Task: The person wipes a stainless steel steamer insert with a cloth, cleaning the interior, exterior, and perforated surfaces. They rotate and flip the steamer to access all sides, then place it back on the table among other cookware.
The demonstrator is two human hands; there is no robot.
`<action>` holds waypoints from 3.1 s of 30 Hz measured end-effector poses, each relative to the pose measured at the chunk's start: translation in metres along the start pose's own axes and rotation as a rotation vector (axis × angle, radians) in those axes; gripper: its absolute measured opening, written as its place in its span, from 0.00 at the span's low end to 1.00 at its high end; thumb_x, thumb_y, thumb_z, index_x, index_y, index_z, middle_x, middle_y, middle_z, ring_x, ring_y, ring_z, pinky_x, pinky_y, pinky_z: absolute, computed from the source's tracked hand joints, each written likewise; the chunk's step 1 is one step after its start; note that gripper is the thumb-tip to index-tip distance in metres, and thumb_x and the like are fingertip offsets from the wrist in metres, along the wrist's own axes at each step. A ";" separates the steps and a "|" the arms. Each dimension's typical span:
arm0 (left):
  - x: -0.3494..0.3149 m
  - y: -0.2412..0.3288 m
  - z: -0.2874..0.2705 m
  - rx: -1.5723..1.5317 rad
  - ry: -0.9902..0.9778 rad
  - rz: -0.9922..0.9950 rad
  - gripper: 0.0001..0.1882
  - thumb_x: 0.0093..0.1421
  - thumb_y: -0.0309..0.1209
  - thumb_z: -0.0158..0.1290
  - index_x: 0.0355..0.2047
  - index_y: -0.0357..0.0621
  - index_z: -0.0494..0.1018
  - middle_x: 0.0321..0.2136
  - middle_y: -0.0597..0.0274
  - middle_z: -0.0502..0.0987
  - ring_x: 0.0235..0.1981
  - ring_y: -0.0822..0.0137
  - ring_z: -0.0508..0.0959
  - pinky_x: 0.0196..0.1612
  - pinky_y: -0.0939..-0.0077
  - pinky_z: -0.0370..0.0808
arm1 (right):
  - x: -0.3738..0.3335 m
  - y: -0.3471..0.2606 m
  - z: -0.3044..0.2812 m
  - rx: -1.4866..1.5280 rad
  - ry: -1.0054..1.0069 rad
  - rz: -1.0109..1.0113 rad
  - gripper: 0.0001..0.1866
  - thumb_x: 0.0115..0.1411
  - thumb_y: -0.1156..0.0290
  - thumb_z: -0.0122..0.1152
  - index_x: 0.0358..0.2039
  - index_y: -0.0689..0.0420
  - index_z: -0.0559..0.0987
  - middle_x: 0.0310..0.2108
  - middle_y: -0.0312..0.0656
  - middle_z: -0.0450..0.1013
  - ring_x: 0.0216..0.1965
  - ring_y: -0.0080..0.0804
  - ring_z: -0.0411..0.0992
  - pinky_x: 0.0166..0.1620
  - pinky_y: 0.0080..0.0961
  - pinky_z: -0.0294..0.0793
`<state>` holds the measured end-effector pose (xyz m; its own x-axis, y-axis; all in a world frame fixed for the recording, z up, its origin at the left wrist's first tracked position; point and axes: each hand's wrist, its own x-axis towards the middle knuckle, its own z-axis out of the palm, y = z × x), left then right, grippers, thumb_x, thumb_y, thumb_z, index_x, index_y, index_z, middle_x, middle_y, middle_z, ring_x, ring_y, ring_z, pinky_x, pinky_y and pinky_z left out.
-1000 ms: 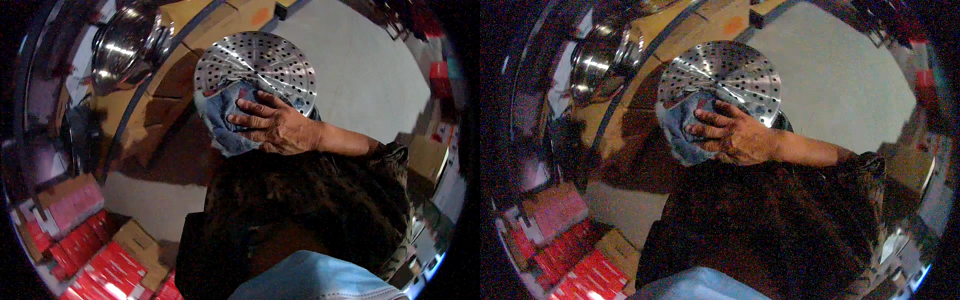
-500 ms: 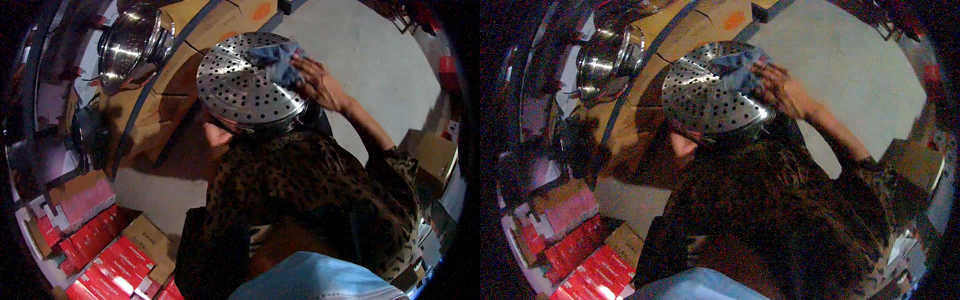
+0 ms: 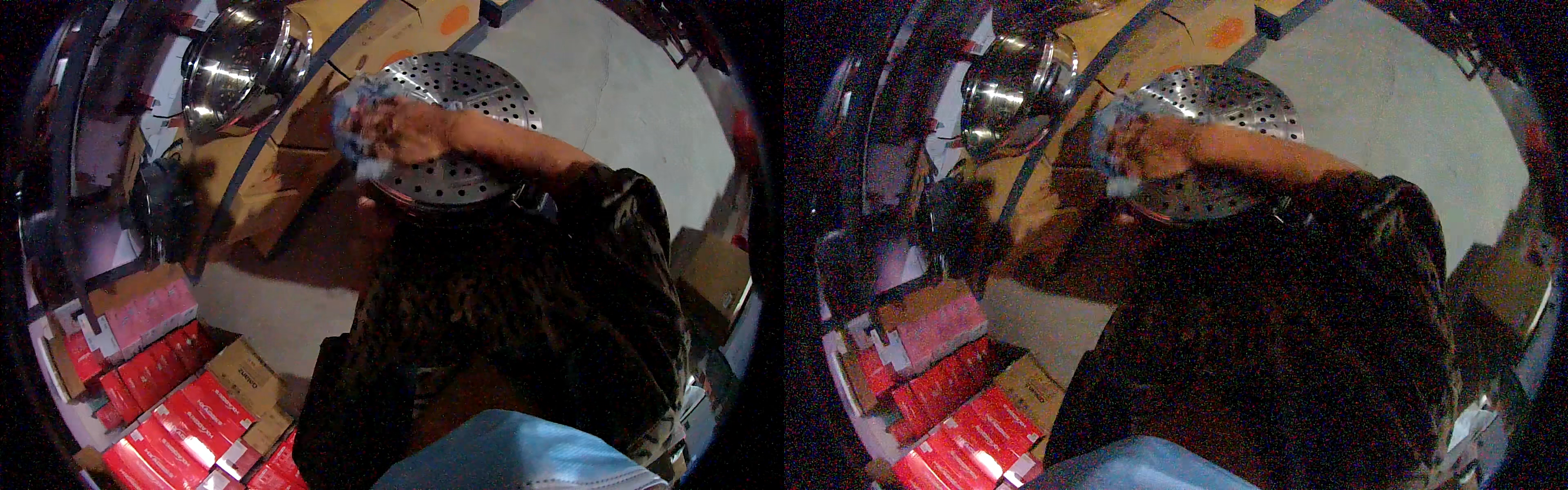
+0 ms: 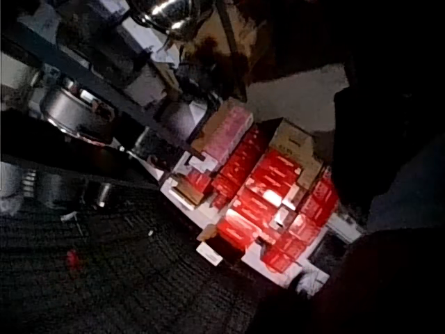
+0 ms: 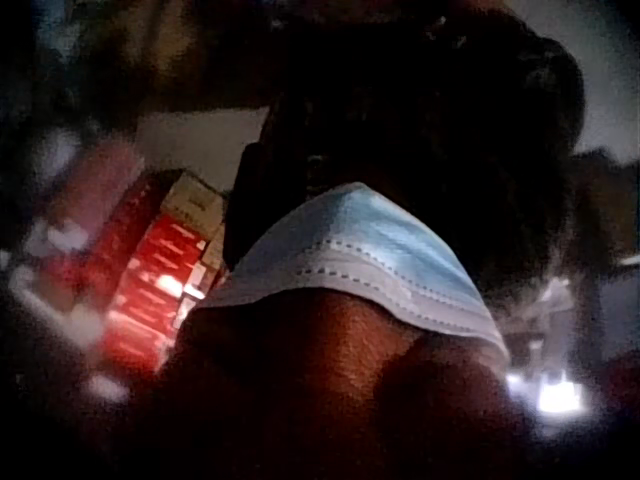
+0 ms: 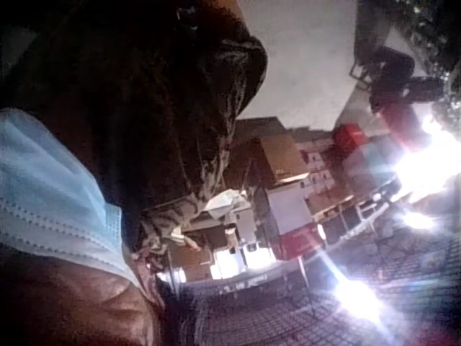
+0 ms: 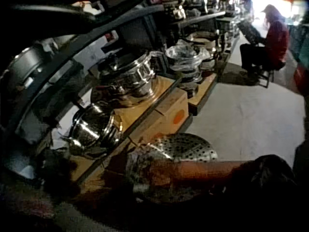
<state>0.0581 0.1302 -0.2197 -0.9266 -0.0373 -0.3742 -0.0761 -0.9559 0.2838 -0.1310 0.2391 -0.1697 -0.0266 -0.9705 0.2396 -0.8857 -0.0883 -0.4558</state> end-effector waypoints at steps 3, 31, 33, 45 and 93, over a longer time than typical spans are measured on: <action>-0.002 -0.002 -0.005 0.003 -0.007 0.015 0.30 0.61 0.51 0.41 0.58 0.44 0.60 0.56 0.53 0.63 0.56 0.54 0.64 0.58 0.51 0.60 | -0.001 0.050 0.007 -0.234 0.049 0.076 0.18 0.56 0.64 0.47 0.47 0.55 0.71 0.59 0.48 0.59 0.61 0.42 0.57 0.60 0.42 0.57; -0.003 -0.028 -0.007 0.024 -0.110 0.118 0.32 0.61 0.53 0.42 0.57 0.43 0.59 0.53 0.53 0.65 0.53 0.55 0.66 0.56 0.54 0.63 | 0.009 0.032 -0.029 -0.124 0.034 0.180 0.19 0.57 0.63 0.48 0.47 0.58 0.72 0.55 0.44 0.63 0.58 0.41 0.57 0.60 0.43 0.52; 0.000 -0.030 -0.010 0.017 -0.120 0.115 0.32 0.61 0.53 0.42 0.57 0.43 0.59 0.53 0.53 0.65 0.53 0.55 0.67 0.55 0.54 0.64 | -0.007 0.053 -0.037 -0.074 0.031 0.320 0.20 0.58 0.63 0.47 0.48 0.58 0.71 0.53 0.45 0.64 0.57 0.40 0.59 0.59 0.42 0.54; -0.002 -0.029 -0.015 0.038 0.036 0.197 0.33 0.61 0.54 0.42 0.58 0.44 0.58 0.53 0.53 0.66 0.53 0.55 0.67 0.56 0.54 0.63 | -0.200 0.068 -0.042 0.629 0.200 0.928 0.25 0.62 0.54 0.45 0.52 0.60 0.68 0.42 0.41 0.71 0.46 0.28 0.67 0.51 0.31 0.66; -0.004 -0.019 0.121 0.332 -0.381 0.121 0.19 0.53 0.40 0.59 0.42 0.42 0.72 0.34 0.65 0.76 0.37 0.73 0.74 0.41 0.72 0.71 | -0.319 -0.048 0.017 1.531 1.235 0.731 0.39 0.56 0.40 0.47 0.60 0.56 0.61 0.56 0.44 0.64 0.55 0.44 0.64 0.56 0.45 0.63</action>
<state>0.0187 0.1839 -0.1169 -0.9996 0.0264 0.0094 -0.0157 -0.8049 0.5932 -0.0721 0.5496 -0.2390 -0.9048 -0.3430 -0.2522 0.4106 -0.5465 -0.7299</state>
